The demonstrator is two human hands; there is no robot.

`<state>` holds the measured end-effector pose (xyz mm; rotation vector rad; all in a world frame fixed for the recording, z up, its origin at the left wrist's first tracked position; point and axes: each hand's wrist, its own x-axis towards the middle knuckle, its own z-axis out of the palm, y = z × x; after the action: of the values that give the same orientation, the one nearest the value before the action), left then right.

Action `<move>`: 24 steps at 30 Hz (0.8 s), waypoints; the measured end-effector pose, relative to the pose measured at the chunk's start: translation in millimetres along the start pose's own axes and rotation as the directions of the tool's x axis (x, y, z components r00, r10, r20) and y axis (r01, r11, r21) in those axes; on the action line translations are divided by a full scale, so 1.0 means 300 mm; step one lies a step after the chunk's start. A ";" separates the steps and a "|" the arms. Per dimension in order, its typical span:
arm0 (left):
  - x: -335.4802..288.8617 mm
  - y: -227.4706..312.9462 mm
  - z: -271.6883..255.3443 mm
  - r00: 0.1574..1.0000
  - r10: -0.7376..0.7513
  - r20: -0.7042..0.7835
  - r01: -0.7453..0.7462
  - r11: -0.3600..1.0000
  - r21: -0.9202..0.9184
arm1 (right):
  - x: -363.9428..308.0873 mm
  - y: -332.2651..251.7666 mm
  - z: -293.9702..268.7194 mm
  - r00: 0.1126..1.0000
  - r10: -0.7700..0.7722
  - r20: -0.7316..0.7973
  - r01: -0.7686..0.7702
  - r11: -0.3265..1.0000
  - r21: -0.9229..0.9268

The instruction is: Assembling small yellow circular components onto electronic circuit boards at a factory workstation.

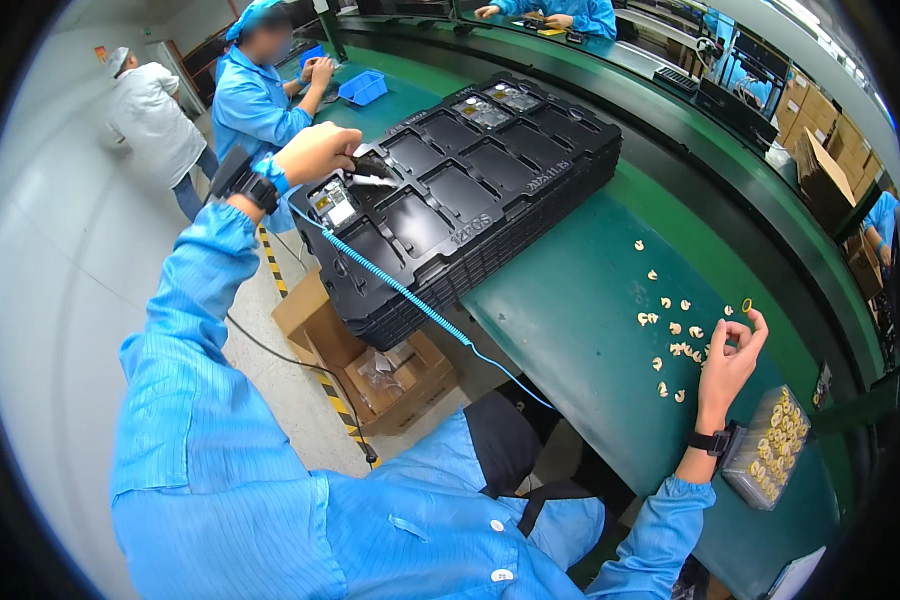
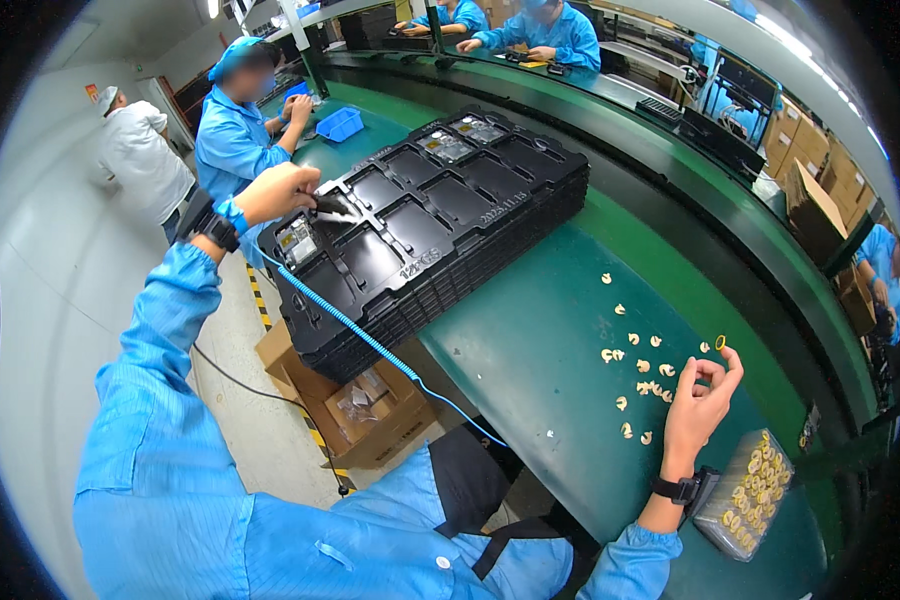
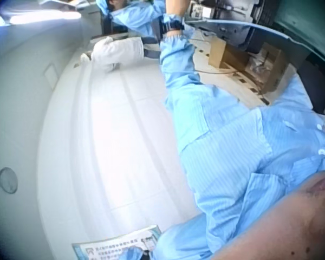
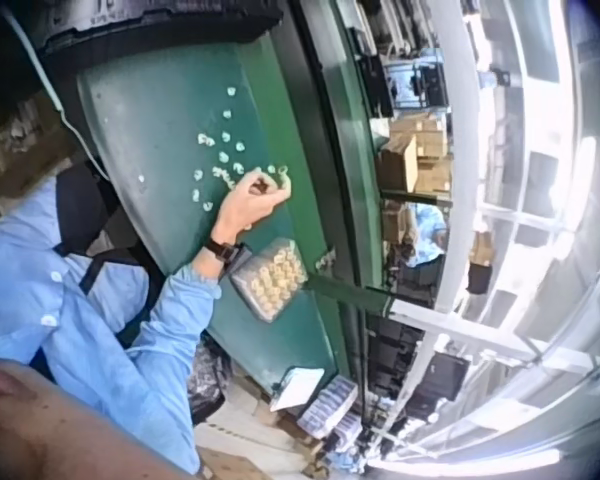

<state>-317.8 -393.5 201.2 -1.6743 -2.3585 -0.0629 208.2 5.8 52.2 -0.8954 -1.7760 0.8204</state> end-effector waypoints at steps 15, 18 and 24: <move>0.629 1.394 0.028 0.982 0.181 0.046 0.056 -0.051 -0.997 | 0.104 -0.240 0.021 0.998 0.055 0.022 -0.053 0.673 0.738; 0.710 1.556 0.153 0.967 0.250 0.045 0.087 -0.160 -0.983 | 0.126 -0.115 -0.038 0.985 0.130 -0.110 -0.030 0.771 0.637; 0.712 1.540 0.364 0.867 0.486 0.112 0.320 -0.369 -0.873 | 0.139 0.000 -0.045 0.971 0.193 -0.142 -0.061 0.771 0.634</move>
<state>28.5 -20.2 94.0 -2.5944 -2.0912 -2.9409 209.1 43.2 75.1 -0.6176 -1.1432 1.2679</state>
